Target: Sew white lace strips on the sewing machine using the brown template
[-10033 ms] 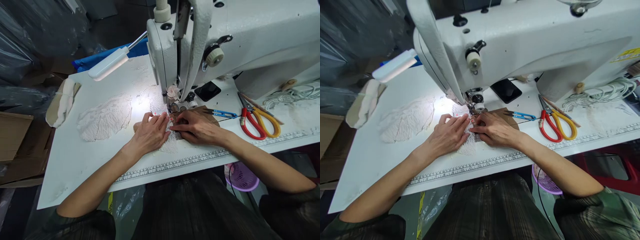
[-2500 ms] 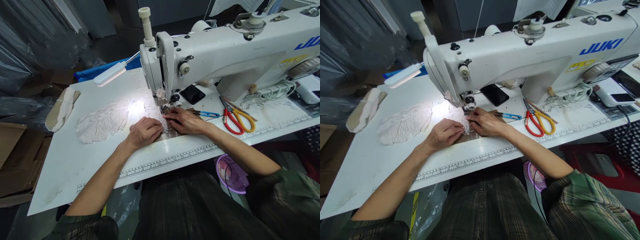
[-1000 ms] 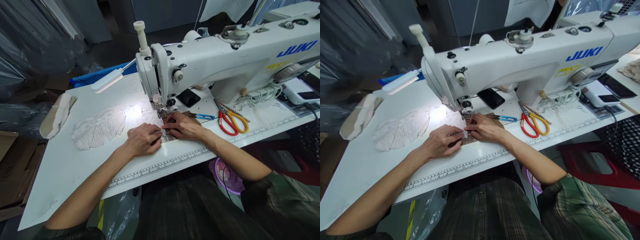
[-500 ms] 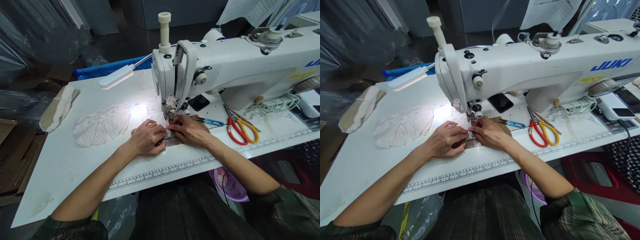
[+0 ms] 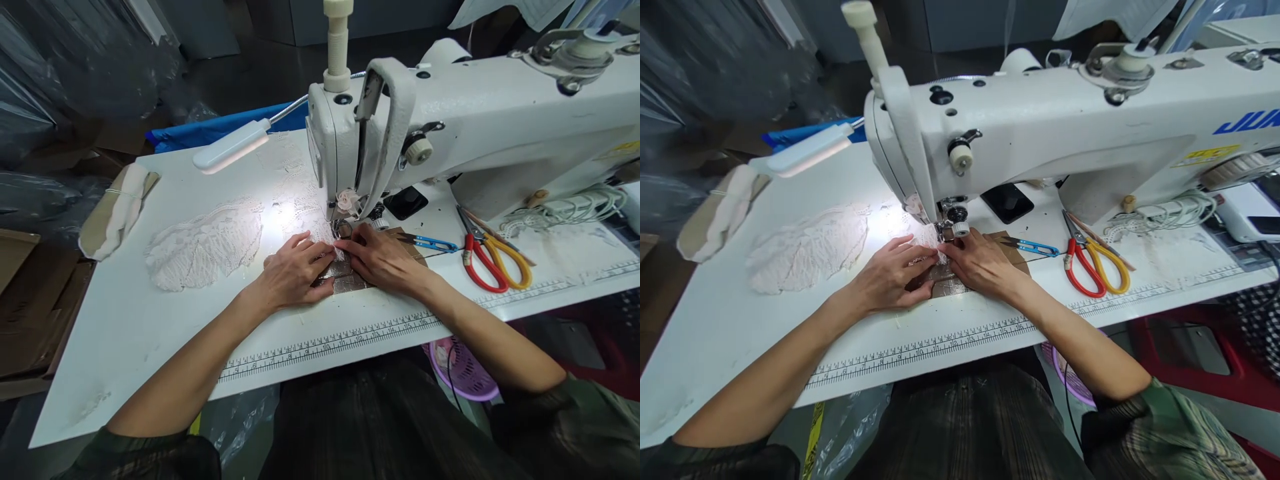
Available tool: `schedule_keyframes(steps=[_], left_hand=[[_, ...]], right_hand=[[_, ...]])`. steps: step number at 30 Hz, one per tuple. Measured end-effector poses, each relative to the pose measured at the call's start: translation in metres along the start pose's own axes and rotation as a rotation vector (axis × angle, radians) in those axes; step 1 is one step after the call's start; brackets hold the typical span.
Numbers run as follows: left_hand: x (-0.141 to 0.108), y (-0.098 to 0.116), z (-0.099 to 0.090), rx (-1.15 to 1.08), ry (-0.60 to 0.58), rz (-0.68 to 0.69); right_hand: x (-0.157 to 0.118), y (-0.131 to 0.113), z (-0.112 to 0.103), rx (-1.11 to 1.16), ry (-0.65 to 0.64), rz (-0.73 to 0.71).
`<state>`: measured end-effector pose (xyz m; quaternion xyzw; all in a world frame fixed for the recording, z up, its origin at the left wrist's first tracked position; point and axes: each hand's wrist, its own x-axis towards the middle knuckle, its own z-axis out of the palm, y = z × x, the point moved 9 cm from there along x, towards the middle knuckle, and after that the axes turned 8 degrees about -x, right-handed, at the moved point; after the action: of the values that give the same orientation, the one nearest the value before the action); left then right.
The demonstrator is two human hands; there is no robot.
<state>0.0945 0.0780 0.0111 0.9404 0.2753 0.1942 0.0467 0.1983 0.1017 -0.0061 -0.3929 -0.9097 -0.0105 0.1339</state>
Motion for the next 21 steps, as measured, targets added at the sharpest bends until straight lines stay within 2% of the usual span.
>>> schedule_keyframes(steps=[6, 14, 21], left_hand=[[0.0, -0.004, 0.0, 0.033, 0.022, -0.01], [0.001, -0.01, 0.003, 0.002, 0.005, -0.066], [0.002, -0.012, 0.005, 0.01, 0.003, -0.084]], right_hand=[[-0.003, 0.001, 0.002, 0.031, 0.031, 0.003], [0.002, 0.005, 0.006, -0.007, -0.031, 0.039], [-0.003, 0.001, 0.001, 0.073, 0.025, -0.008]])
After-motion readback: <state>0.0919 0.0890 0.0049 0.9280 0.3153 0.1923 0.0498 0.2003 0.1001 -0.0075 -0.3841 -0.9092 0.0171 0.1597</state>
